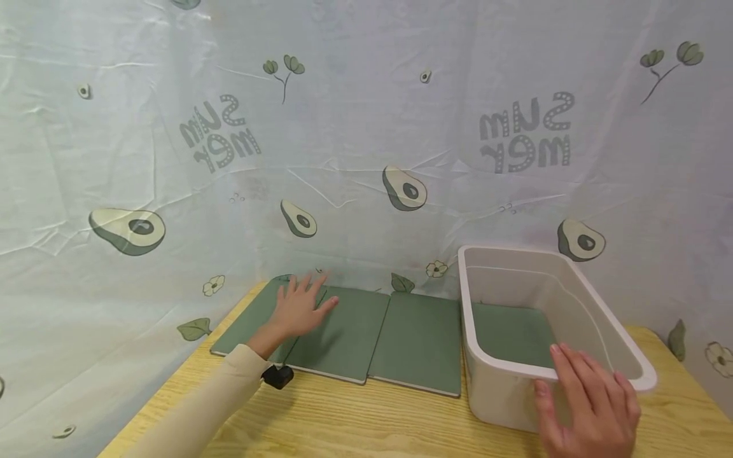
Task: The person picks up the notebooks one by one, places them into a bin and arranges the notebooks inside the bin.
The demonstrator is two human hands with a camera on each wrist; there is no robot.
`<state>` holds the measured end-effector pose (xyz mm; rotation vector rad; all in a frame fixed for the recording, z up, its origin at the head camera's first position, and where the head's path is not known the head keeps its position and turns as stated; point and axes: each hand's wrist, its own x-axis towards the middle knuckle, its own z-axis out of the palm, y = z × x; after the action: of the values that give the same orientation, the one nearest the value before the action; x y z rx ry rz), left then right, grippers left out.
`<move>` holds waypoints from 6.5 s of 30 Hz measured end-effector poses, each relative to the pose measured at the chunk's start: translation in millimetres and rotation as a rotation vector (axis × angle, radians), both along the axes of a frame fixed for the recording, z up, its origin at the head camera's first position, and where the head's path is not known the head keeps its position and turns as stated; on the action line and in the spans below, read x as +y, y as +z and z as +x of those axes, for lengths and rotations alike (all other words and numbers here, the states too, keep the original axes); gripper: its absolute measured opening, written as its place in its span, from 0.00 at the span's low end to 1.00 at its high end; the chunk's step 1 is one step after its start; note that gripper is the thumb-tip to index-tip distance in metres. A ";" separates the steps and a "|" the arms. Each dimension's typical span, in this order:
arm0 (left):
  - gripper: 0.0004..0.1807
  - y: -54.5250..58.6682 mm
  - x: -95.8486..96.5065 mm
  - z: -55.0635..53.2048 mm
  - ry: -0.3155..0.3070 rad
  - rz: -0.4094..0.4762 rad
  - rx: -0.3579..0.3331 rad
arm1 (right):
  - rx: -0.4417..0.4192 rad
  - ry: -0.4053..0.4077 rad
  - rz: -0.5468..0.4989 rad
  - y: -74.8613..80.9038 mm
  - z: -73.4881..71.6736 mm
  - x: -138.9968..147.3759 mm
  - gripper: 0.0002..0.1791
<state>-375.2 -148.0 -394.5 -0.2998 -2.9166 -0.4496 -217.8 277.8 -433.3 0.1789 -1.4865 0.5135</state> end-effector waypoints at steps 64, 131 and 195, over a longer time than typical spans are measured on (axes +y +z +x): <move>0.57 -45.1 -142.3 -12.9 0.335 0.172 -0.263 | -0.050 -0.008 -0.004 -3.8 0.9 1.8 0.28; 0.41 71.9 -74.7 0.7 0.117 1.395 -0.388 | -0.077 -0.003 -0.010 8.1 12.2 -8.7 0.30; 0.42 108.3 148.2 72.0 -0.233 1.650 -0.583 | -0.027 0.021 0.041 0.9 8.2 12.6 0.30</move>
<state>-303.2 0.3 -286.2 -0.2140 -1.8118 -2.8889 -209.5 290.4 -432.5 0.2210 -1.5232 0.5037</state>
